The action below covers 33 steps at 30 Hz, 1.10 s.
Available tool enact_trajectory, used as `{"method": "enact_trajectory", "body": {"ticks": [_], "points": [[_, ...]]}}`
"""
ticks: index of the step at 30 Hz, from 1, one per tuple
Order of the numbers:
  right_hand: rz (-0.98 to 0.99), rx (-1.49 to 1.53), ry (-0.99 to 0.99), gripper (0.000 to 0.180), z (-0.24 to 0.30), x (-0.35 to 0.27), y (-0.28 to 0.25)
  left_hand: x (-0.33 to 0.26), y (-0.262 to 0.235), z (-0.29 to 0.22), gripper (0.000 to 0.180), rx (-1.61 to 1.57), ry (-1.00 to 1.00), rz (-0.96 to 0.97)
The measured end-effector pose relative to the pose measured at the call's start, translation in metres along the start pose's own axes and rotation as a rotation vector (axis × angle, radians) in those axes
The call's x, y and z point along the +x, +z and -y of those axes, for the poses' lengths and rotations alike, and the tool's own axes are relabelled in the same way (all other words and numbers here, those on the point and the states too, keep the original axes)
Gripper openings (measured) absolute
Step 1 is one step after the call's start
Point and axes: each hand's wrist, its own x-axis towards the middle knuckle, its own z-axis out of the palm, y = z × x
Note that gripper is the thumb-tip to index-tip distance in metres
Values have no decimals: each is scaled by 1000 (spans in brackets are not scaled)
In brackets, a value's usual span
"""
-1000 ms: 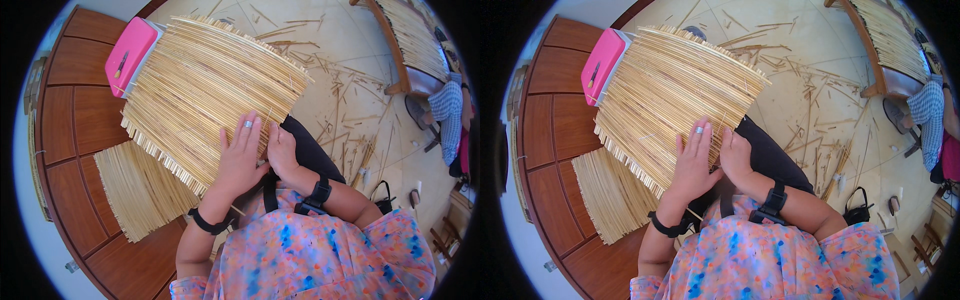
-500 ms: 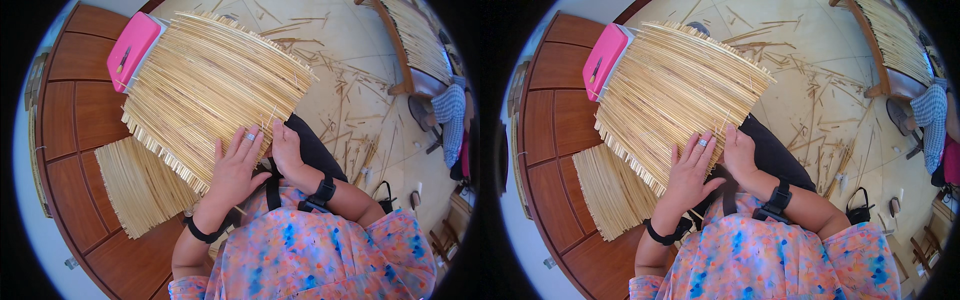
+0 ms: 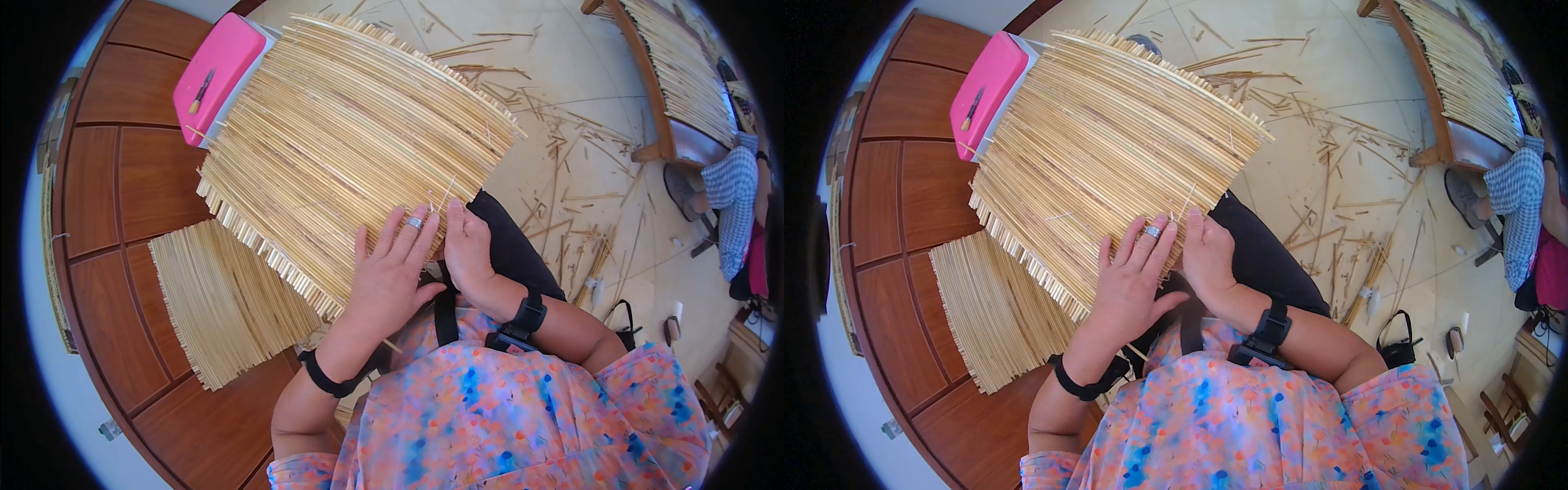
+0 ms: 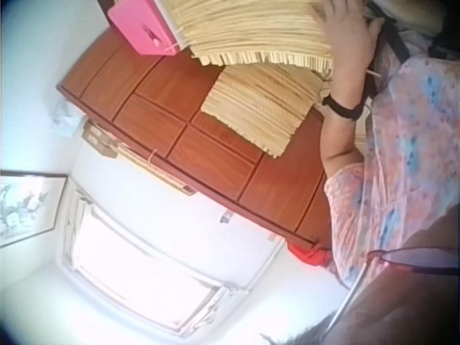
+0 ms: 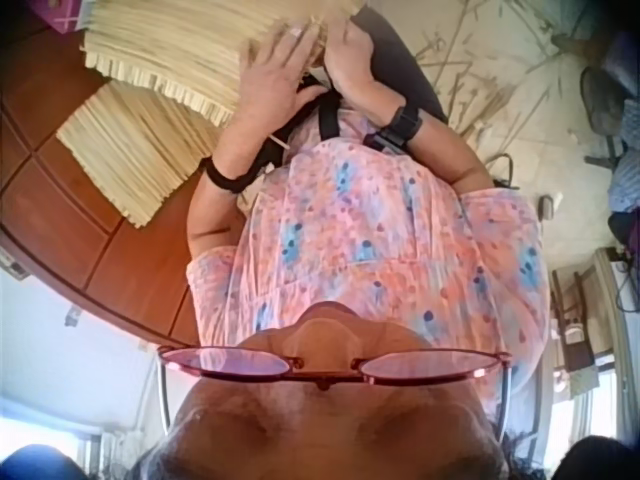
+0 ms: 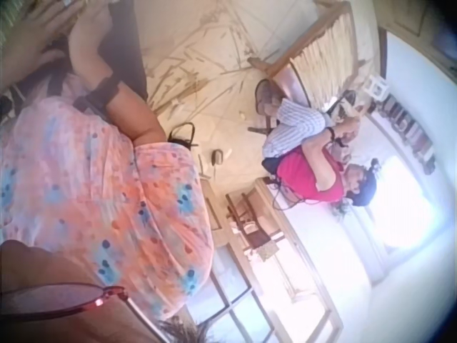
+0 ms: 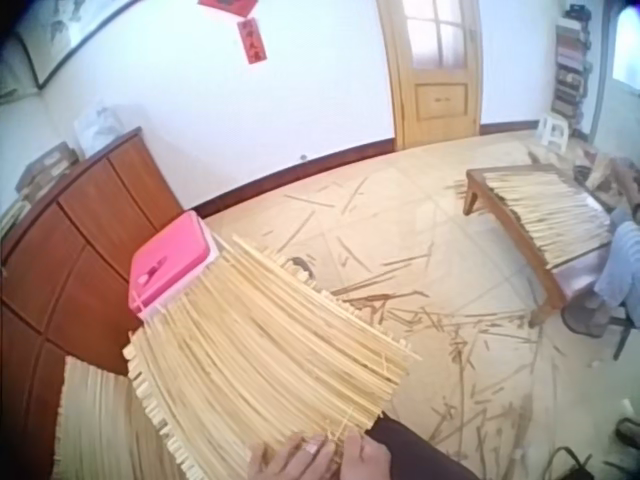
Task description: The person weaves a mat using thin bamboo strips and thread, threading the needle through the strips and tightening the weave. They adjust the mat on their lap and continue stitching along the edge.
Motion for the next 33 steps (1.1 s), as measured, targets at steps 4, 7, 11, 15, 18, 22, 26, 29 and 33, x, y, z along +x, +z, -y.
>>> {"method": "enact_trajectory", "body": {"ticks": [4, 7, 11, 15, 18, 22, 26, 29, 33], "points": [[14, 52, -2, 48, -6, 4, 0, 4, 7, -8, 97, 82, -19, -16], [21, 100, 33, 48, 2, -1, 2, 4, 7, -9, 97, 46, -56, -7], [21, 12, 29, 49, 13, -3, -1, 6, 9, -10, 96, 42, -30, -7], [19, -1, 15, 50, 8, -2, -1, 6, 12, -10, 96, 50, -31, -8], [20, 26, 16, 50, 12, -4, -1, 6, 11, -9, 96, 66, -27, -7], [53, 90, 61, 47, 15, -5, -1, 4, 15, -8, 96, 49, -38, -30], [91, 157, 87, 44, 11, -3, -4, 5, 14, -9, 94, -10, -49, -47], [85, 161, 77, 44, 11, -2, -4, 5, 14, -9, 92, -1, -45, -48], [83, 131, 61, 43, 15, -5, -3, 3, 17, -8, 89, 25, -54, -55]]}}
